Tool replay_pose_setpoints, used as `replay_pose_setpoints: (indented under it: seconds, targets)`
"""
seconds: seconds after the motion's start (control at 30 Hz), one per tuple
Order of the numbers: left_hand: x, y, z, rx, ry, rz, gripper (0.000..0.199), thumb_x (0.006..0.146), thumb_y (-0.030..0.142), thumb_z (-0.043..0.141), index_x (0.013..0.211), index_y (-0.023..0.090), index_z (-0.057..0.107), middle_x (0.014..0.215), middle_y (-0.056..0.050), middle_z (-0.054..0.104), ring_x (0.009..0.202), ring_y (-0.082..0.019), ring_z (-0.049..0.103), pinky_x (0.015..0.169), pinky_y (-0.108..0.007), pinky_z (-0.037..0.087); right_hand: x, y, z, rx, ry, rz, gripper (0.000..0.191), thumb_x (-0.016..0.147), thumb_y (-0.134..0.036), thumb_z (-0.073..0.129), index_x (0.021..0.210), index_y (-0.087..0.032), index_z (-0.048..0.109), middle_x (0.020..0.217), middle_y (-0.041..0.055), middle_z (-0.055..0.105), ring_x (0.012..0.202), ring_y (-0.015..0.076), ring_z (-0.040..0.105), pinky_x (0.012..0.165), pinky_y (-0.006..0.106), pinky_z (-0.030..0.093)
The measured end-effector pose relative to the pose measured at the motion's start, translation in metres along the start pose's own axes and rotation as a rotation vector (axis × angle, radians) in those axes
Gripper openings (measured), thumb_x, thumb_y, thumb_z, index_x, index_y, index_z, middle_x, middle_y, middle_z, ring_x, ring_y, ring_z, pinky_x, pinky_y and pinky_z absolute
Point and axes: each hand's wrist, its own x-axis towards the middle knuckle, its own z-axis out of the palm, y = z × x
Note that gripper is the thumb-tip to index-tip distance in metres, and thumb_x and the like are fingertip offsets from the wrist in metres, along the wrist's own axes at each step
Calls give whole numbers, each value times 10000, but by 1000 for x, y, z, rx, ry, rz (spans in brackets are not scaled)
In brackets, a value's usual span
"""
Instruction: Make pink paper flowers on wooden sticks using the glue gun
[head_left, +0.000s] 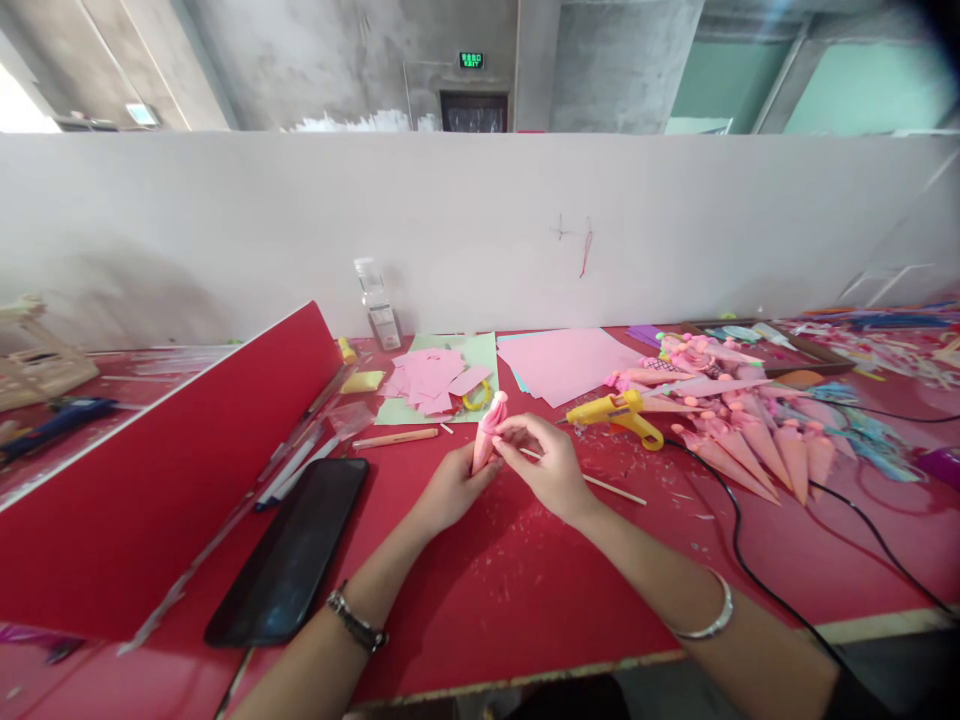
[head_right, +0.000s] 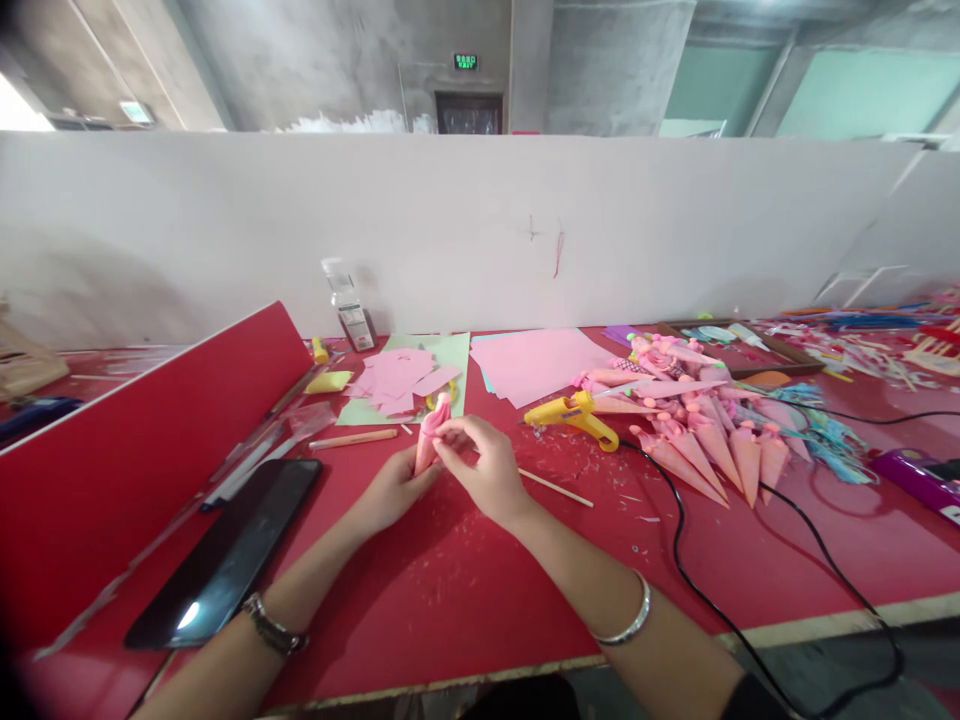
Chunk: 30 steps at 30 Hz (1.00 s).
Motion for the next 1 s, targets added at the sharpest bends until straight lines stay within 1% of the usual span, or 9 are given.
replay_pose_setpoints:
  seconds: [0.1, 0.23, 0.4, 0.57, 0.73, 0.9, 1.0]
  targets:
    - [0, 1, 0, -8, -2, 2, 254, 776, 367, 406, 641, 154, 428, 599, 37, 381, 556, -88, 339, 506, -195, 287, 0, 0, -1, 31, -20, -6, 124, 771, -240, 497, 873, -202, 557, 799, 29, 578, 721, 137, 566, 667, 275, 487]
    - [-1, 0, -1, 20, -7, -2, 277, 776, 385, 407, 628, 153, 437, 565, 44, 354, 529, -86, 323, 495, -201, 268, 2, 0, -2, 27, -8, -7, 108, 776, -241, 496, 850, -207, 567, 803, 29, 571, 739, 140, 559, 665, 278, 479]
    - [0, -3, -1, 55, -11, 50, 244, 783, 352, 394, 711, 142, 495, 609, 30, 425, 573, -101, 375, 541, -207, 311, 3, 1, -2, 16, 4, -17, 64, 761, -234, 519, 802, -210, 560, 756, 13, 547, 696, 134, 547, 647, 272, 472]
    - [0, -3, 0, 87, -8, 56, 246, 788, 345, 389, 667, 144, 463, 589, 37, 389, 564, -92, 352, 532, -203, 305, 2, 1, -2, 6, 2, -21, 56, 760, -235, 516, 799, -212, 549, 748, 6, 534, 690, 128, 539, 634, 265, 466]
    - [-1, 0, 1, 49, 26, 36, 275, 781, 360, 399, 601, 152, 412, 565, 43, 350, 539, -81, 318, 494, -197, 270, 2, 0, -1, 36, -2, -10, 79, 767, -244, 496, 822, -213, 543, 775, 12, 545, 714, 128, 546, 639, 262, 471]
    - [-2, 3, 1, 29, 14, 24, 278, 774, 367, 415, 597, 153, 411, 566, 43, 359, 543, -82, 327, 502, -195, 284, 2, 1, 0, 6, 8, -31, 71, 761, -246, 511, 813, -214, 547, 770, 12, 531, 711, 129, 538, 643, 263, 471]
    - [-1, 3, 0, 5, 4, 23, 275, 773, 377, 414, 619, 149, 432, 573, 42, 362, 547, -84, 334, 515, -199, 296, 2, 0, 0, 22, -10, -28, 75, 764, -253, 506, 824, -218, 535, 789, 13, 525, 727, 130, 537, 649, 262, 471]
